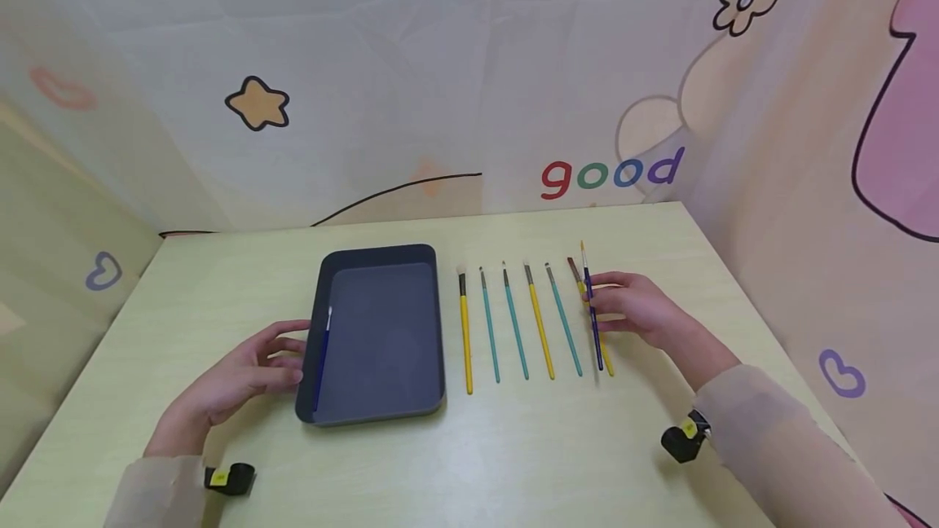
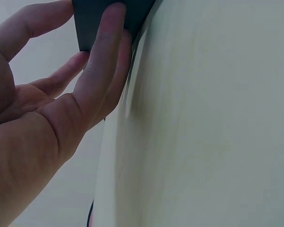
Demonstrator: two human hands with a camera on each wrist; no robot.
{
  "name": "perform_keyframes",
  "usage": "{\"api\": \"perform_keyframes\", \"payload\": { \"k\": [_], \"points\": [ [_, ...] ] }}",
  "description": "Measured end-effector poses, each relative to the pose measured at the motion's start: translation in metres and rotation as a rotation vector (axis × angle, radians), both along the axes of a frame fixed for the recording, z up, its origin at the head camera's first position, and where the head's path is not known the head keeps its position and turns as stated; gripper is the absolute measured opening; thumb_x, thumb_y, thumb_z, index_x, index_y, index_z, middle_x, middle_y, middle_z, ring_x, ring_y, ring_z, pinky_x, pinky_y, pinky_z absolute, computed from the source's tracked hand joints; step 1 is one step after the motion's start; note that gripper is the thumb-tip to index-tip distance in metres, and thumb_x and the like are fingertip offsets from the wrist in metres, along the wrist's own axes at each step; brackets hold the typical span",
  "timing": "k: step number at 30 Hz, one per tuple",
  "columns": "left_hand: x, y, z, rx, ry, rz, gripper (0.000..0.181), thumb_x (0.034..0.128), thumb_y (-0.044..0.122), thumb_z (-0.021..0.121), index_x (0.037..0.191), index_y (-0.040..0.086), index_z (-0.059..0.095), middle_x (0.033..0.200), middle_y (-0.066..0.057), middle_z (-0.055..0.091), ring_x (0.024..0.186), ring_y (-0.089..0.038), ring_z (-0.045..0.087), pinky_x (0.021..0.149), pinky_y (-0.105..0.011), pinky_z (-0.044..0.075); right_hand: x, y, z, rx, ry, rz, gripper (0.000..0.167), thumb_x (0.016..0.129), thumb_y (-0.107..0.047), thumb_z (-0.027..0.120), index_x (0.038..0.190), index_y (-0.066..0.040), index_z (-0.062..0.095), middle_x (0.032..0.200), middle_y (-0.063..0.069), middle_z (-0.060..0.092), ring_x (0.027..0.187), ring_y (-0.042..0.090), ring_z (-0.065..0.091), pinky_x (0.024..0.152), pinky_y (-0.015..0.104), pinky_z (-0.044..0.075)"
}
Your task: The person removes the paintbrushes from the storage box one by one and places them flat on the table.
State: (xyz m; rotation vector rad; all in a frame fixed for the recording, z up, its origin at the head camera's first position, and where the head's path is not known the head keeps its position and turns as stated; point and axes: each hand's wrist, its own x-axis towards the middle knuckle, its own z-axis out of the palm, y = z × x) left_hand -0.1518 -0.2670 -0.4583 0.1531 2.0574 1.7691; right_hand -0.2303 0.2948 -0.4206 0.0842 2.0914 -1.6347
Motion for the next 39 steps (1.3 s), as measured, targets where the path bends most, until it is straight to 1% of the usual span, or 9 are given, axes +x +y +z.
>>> {"api": "perform_keyframes", "payload": {
  "k": [3,8,15,20,24,29,32,39],
  "points": [
    [0.000,0.000,0.000,-0.002,-0.001,0.002,0.079,0.0898,0.000,0.073,0.157,0.006,0.032,0.135,-0.027,0.046,0.114,-0.033,0.059,0.091,-0.043,0.058,-0.002,0.008,-0.001,0.023,-0.005,0.008,0.062,0.105,-0.014,0.058,0.154,0.008,0.027,0.116,0.005,0.067,0.102,0.017,0.065,0.087,0.034,0.059],
    [0.000,0.000,0.001,0.000,0.002,-0.001,0.079,0.0902,0.000,0.072,0.158,0.005,0.032,0.136,-0.028,0.046,0.114,-0.034,0.059,0.091,-0.042,0.058,-0.007,0.017,-0.004,0.097,0.006,0.025,0.059,0.105,-0.015,0.057,0.152,0.009,0.030,0.117,0.009,0.066,0.100,0.019,0.064,0.087,0.035,0.059],
    [0.000,-0.001,0.000,0.003,-0.001,-0.002,0.079,0.0904,0.000,0.072,0.158,0.005,0.032,0.137,-0.029,0.045,0.114,-0.034,0.059,0.091,-0.042,0.058,-0.012,0.020,-0.010,0.187,0.013,0.033,0.056,0.104,-0.014,0.056,0.150,0.011,0.034,0.123,0.017,0.062,0.096,0.020,0.062,0.085,0.037,0.060],
    [0.000,-0.001,0.000,0.002,-0.004,-0.002,0.078,0.0907,0.000,0.072,0.158,0.005,0.032,0.137,-0.029,0.045,0.114,-0.034,0.059,0.092,-0.042,0.058,-0.012,0.021,-0.011,0.300,0.034,0.043,0.054,0.102,-0.011,0.056,0.147,0.012,0.037,0.121,0.022,0.059,0.094,0.022,0.061,0.081,0.037,0.061],
    [0.001,-0.002,0.001,0.001,0.001,-0.002,0.078,0.0909,0.000,0.071,0.158,0.005,0.032,0.138,-0.029,0.044,0.114,-0.034,0.059,0.091,-0.042,0.058,-0.012,0.018,-0.011,0.410,0.079,0.050,0.053,0.098,-0.008,0.058,0.144,0.013,0.041,0.116,0.022,0.058,0.091,0.024,0.059,0.075,0.036,0.062],
    [0.001,-0.001,0.001,-0.003,0.001,0.000,0.077,0.0911,0.000,0.071,0.158,0.006,0.032,0.138,-0.029,0.045,0.114,-0.033,0.059,0.092,-0.042,0.058,-0.011,0.014,-0.009,0.535,0.158,0.064,0.051,0.094,-0.007,0.062,0.138,0.014,0.047,0.112,0.025,0.059,0.084,0.026,0.059,0.068,0.035,0.061],
    [0.001,-0.001,0.001,-0.002,0.000,0.001,0.077,0.0911,0.000,0.071,0.157,0.006,0.032,0.137,-0.028,0.045,0.113,-0.033,0.059,0.092,-0.042,0.058,-0.011,0.012,-0.009,0.583,0.197,0.064,0.048,0.092,-0.005,0.061,0.133,0.015,0.050,0.110,0.027,0.060,0.080,0.025,0.060,0.065,0.035,0.061],
    [0.000,0.000,0.001,0.000,0.006,-0.003,0.077,0.0910,0.000,0.072,0.157,0.005,0.032,0.136,-0.028,0.045,0.112,-0.032,0.059,0.091,-0.041,0.058,-0.011,0.011,-0.010,0.649,0.264,0.070,0.041,0.088,-0.002,0.061,0.124,0.017,0.054,0.105,0.028,0.062,0.071,0.021,0.061,0.059,0.034,0.059]
  ]
}}
